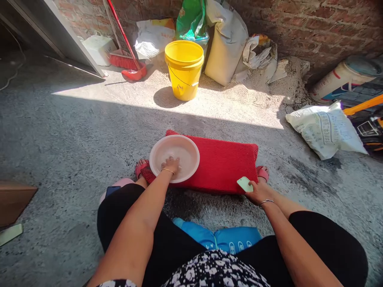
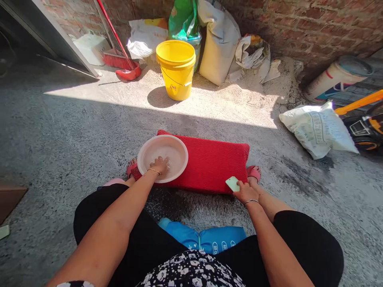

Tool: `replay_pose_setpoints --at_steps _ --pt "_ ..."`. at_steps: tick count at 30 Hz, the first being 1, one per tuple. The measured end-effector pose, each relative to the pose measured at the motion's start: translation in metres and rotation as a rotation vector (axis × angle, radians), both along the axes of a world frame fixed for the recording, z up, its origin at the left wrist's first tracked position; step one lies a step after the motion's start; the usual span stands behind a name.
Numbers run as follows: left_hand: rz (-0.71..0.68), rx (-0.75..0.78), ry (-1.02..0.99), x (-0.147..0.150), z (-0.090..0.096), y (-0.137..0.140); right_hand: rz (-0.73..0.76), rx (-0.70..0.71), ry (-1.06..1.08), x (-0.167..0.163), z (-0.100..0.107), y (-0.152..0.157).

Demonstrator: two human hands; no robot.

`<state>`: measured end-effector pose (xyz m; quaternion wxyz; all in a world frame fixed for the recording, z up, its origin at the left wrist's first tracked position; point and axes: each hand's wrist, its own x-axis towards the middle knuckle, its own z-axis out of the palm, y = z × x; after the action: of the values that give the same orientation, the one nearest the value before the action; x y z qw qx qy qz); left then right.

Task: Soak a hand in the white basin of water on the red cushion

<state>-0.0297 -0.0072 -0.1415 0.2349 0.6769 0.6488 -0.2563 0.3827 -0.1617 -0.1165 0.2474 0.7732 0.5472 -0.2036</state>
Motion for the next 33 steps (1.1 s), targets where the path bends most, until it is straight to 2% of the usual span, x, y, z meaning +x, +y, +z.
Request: replay_pose_setpoints --at_steps 4,8,10,12,14,17,21,23,24,25,27,31,33 --pt "0.051 -0.051 -0.019 0.005 -0.008 0.009 0.122 0.11 0.105 -0.071 0.005 0.05" --pt "0.057 -0.107 0.021 0.009 -0.019 0.012 0.23 0.188 0.185 -0.148 -0.003 0.102" --pt "0.042 -0.093 0.041 0.01 -0.023 0.011 0.251 0.196 0.219 -0.17 -0.013 0.118" --pt "0.029 -0.087 0.053 0.011 -0.026 0.01 0.268 0.183 0.235 -0.173 -0.024 0.123" --pt "0.023 -0.088 0.071 0.012 -0.029 0.009 0.266 0.162 0.217 -0.154 -0.033 0.117" --pt "0.043 -0.1 0.096 0.015 -0.033 0.01 0.174 0.139 0.112 -0.087 -0.041 0.091" --pt "0.067 -0.093 0.096 0.016 -0.039 0.01 -0.123 0.087 -0.068 0.024 -0.035 0.054" --pt "0.067 -0.08 0.079 0.016 -0.041 0.01 -0.253 0.083 -0.123 0.052 -0.029 0.05" --pt "0.069 -0.075 0.071 0.015 -0.041 0.01 -0.272 0.096 -0.125 0.054 -0.025 0.053" --pt "0.075 -0.073 0.069 0.016 -0.041 0.011 -0.26 0.117 -0.107 0.046 -0.022 0.06" --pt "0.083 -0.076 0.08 0.016 -0.04 0.011 -0.163 0.167 -0.021 0.005 -0.017 0.082" --pt "0.068 -0.092 0.115 0.016 -0.039 0.012 0.074 0.22 0.185 -0.118 -0.016 0.143" --pt "0.053 -0.088 0.119 0.015 -0.039 0.011 0.168 0.245 0.243 -0.164 -0.021 0.168"
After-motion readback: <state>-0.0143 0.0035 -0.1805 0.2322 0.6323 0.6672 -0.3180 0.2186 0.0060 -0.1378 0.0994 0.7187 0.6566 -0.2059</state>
